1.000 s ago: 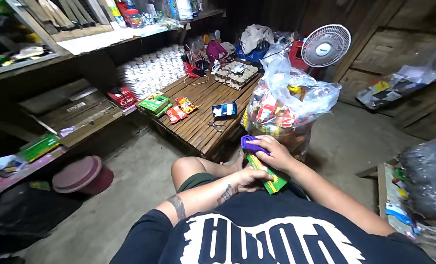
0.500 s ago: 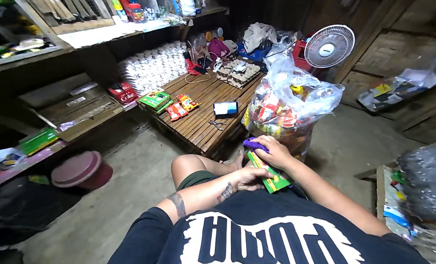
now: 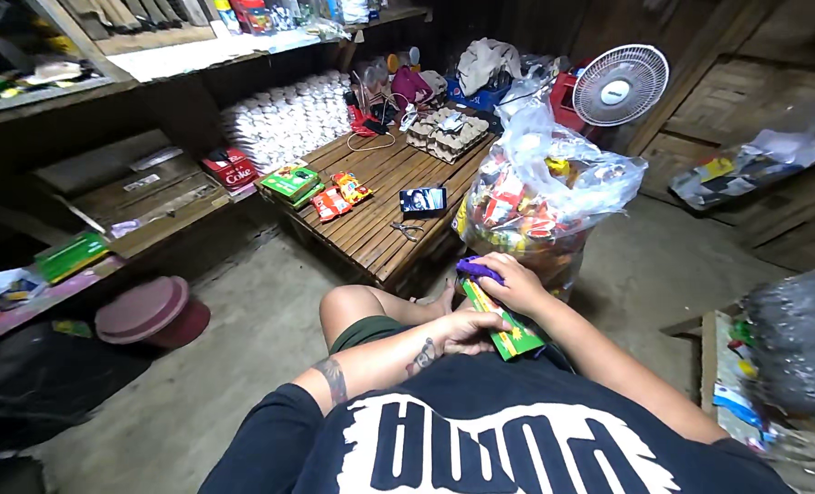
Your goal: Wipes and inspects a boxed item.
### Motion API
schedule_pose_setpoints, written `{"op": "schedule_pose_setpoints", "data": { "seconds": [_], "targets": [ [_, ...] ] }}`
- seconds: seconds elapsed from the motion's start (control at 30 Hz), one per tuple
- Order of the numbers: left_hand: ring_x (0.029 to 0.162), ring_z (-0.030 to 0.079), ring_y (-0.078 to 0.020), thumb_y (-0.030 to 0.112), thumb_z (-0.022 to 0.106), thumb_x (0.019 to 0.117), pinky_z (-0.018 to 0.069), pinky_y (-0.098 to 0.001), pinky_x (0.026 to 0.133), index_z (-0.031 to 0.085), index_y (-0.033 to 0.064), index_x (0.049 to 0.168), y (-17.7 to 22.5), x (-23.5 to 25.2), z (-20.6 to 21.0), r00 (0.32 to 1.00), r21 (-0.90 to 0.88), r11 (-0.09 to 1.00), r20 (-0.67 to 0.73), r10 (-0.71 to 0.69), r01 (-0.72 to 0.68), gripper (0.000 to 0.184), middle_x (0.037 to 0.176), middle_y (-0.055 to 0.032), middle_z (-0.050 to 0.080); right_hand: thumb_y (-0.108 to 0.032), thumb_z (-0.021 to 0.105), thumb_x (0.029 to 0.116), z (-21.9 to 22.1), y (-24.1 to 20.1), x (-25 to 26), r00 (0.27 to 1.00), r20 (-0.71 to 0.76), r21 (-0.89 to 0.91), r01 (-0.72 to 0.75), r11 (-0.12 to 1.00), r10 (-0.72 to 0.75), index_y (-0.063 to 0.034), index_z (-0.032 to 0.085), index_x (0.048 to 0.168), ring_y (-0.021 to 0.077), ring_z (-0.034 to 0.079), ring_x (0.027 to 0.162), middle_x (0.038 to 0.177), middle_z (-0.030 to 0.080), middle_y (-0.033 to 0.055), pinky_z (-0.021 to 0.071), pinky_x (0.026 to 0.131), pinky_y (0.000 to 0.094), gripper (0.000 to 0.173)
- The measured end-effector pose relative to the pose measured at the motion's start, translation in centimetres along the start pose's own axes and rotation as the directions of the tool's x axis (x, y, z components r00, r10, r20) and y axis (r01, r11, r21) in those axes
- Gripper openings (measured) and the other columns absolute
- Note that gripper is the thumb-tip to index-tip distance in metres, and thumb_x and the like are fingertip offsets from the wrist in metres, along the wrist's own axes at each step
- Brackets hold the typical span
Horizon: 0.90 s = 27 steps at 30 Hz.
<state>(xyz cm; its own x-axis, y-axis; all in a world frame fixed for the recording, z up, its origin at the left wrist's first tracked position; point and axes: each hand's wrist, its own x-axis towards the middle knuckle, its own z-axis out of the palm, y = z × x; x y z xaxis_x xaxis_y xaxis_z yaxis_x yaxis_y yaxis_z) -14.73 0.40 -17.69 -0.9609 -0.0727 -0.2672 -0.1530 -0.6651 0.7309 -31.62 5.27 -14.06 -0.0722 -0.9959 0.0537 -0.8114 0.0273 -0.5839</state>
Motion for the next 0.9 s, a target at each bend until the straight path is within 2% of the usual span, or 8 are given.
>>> {"op": "schedule_pose_setpoints", "data": {
  "seconds": [0.57,0.9],
  "targets": [
    [0.081,0.073,-0.0121,0.004,0.053,0.0978,0.0601,-0.0279,0.076,0.063,0.0127,0.097,0.1,0.1,0.0,1.000,-0.024,1.000,0.022,-0.008,0.008,0.013,0.089,-0.0040,0.075,-0.036,0.046,0.0994,0.1,0.1,0.0,1.000,-0.008,-0.009,-0.010,1.000,0.010,-0.0157,0.066,0.135,0.0299,0.052,0.133,0.137,0.063,0.0097,0.0398,0.108,0.0562,0.045],
    [0.084,0.073,-0.0126,0.008,0.058,0.0958,0.0601,-0.0289,0.077,0.064,0.0128,0.102,-0.2,0.1,-0.3,1.000,0.002,1.000,-0.003,0.010,-0.010,0.010,0.092,-0.0040,0.075,-0.033,0.048,0.0977,0.1,1.1,0.0,0.999,-0.032,0.024,0.022,0.999,-0.021,-0.0179,0.066,0.136,0.0305,0.051,0.134,0.139,0.061,0.0105,0.0368,0.112,0.0568,0.045]
  ]
}}
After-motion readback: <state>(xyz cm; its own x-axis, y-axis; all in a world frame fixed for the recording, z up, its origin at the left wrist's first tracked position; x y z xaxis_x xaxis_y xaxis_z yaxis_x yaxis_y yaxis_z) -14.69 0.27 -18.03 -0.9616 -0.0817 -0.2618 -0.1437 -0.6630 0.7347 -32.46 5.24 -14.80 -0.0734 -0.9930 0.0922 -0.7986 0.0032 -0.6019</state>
